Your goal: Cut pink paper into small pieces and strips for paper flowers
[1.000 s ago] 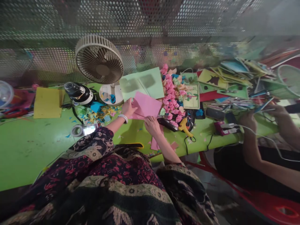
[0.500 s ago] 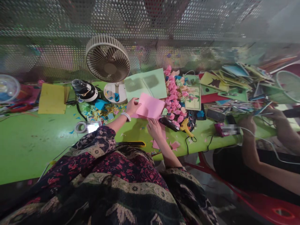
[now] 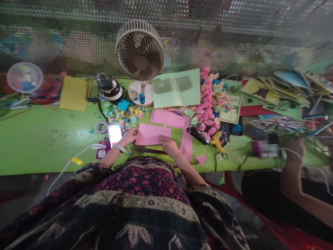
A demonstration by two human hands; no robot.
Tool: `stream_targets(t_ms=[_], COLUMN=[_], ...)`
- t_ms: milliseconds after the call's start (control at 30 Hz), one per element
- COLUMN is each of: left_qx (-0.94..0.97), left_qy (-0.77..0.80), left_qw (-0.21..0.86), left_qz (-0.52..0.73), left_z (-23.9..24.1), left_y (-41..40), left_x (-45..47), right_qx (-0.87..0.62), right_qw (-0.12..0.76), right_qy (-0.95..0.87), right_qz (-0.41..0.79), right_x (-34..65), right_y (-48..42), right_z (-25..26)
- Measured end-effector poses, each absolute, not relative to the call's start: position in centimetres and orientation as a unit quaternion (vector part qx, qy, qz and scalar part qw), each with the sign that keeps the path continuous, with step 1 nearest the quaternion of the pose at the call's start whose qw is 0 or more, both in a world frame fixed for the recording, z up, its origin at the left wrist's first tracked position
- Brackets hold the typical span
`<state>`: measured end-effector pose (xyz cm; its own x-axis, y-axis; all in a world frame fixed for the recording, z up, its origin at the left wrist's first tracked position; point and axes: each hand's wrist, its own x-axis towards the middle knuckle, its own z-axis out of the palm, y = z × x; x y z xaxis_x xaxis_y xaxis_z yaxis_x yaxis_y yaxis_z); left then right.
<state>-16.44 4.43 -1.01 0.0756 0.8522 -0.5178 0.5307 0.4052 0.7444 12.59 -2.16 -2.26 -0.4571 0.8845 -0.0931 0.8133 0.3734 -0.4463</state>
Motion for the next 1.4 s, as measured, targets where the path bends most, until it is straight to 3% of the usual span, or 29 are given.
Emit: stream_targets(t_ms=[100,200,300,500,767,1200,1400], left_qx=[0.593,0.608,0.601,0.589,0.593,0.591,0.639], left_qy=[0.645,0.571,0.569,0.662,0.691,0.672,0.677], left_qw=[0.426,0.465,0.497,0.413,0.345,0.394,0.333], left_qz=[0.227,0.295,0.26,0.211,0.228,0.208,0.148], left_z=[0.2,1.2,1.0,-1.2,-2.3,-2.4,-2.3], left_y=[3.6,3.1,3.1,4.4,4.4,4.0,3.2], left_x=[-16.7,-16.6,-16.0,-14.3,-13.1,-14.4,-15.2], right_qx=[-0.544,-0.578,-0.602,-0.624,-0.753,-0.707,-0.711], right_qw=[0.093,0.088,0.089,0.19,0.218,0.269,0.276], right_qy=[-0.79,-0.748,-0.709,-0.601,-0.496,-0.53,-0.547], right_qz=[0.267,0.313,0.357,0.462,0.372,0.382,0.346], right_x=[12.7,13.1,13.3,14.0,13.8,14.8,15.0], right_y=[-1.2,0.7,3.0,4.1,2.4,0.2,-1.2], right_z=[-2.2,-1.9,-1.7,-1.7,-2.1,-2.4,-3.4])
